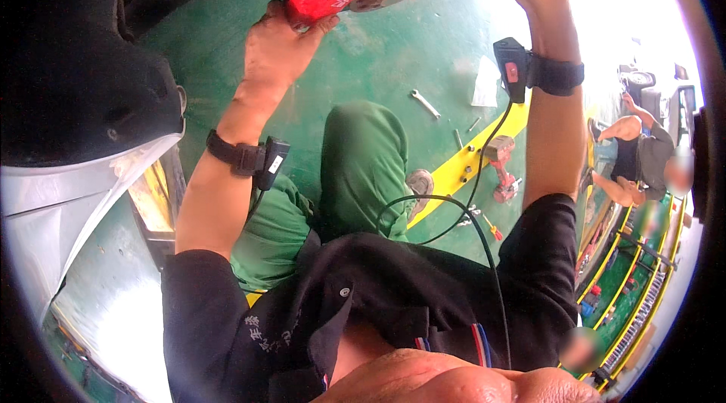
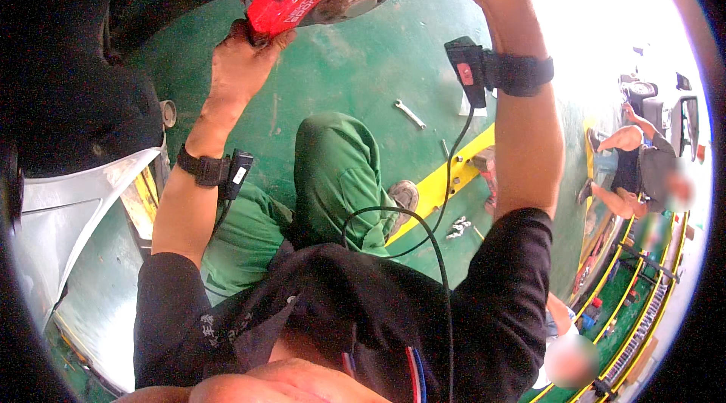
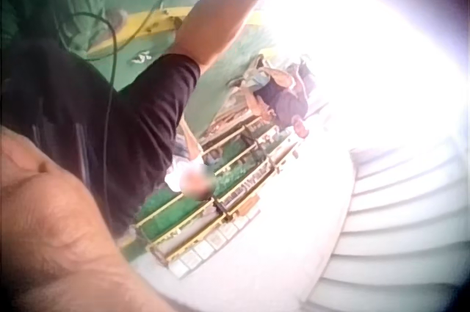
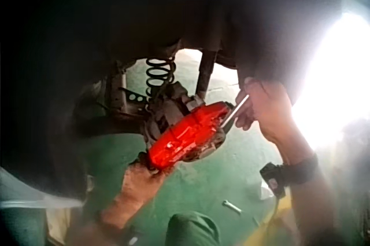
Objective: The person works on a red brake caliper using a metal tool and a rag. They insert and move the tool within the brake assembly and use a cloth to wipe different parts of the caliper.
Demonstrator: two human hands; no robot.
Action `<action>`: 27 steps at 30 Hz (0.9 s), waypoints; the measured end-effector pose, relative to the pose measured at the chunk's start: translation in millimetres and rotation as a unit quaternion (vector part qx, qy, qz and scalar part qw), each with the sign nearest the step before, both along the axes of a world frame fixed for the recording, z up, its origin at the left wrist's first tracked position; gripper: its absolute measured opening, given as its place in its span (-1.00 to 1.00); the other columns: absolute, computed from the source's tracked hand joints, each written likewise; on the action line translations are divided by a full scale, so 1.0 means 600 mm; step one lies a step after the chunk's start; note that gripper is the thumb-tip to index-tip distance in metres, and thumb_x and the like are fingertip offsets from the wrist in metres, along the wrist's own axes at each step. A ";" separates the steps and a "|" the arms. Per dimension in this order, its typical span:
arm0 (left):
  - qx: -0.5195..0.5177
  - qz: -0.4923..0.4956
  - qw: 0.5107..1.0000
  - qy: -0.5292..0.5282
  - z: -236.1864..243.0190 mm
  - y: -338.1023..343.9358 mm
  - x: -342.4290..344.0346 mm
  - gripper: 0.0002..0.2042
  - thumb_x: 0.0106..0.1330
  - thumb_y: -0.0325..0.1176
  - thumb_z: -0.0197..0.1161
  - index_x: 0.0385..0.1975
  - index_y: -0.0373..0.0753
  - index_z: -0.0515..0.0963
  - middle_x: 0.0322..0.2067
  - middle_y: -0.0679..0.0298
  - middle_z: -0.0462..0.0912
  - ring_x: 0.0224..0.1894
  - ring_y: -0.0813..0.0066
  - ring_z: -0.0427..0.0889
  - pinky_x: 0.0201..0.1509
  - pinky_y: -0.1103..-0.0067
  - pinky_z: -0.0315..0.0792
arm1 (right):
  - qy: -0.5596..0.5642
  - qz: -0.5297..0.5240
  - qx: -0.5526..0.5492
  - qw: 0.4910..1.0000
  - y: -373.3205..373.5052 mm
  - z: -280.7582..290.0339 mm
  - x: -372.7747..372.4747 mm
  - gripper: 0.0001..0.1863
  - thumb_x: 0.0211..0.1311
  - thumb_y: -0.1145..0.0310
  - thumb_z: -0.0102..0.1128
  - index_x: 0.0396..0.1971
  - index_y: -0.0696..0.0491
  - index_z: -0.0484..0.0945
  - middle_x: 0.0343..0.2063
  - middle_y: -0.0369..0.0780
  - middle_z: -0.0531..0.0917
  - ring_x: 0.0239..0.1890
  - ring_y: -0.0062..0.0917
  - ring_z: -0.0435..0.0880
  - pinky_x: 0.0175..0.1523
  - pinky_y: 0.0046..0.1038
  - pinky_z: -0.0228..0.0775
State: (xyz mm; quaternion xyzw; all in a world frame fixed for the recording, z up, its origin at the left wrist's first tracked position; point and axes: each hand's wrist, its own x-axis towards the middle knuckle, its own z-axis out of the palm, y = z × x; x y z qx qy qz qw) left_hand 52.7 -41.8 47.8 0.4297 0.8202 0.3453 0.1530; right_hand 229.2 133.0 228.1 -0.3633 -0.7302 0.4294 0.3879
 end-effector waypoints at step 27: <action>0.063 -0.069 0.996 0.001 -0.055 -0.022 -0.027 -0.38 -0.04 0.07 0.53 -0.11 -0.24 0.51 -0.20 0.11 0.68 -0.11 0.15 0.69 -0.02 0.38 0.55 | -0.152 0.171 0.199 0.953 -0.156 -0.222 -0.064 -0.67 0.49 0.19 0.00 -0.26 0.19 0.53 -0.48 -0.16 0.72 -0.45 -0.46 0.76 -0.32 -0.46 0.58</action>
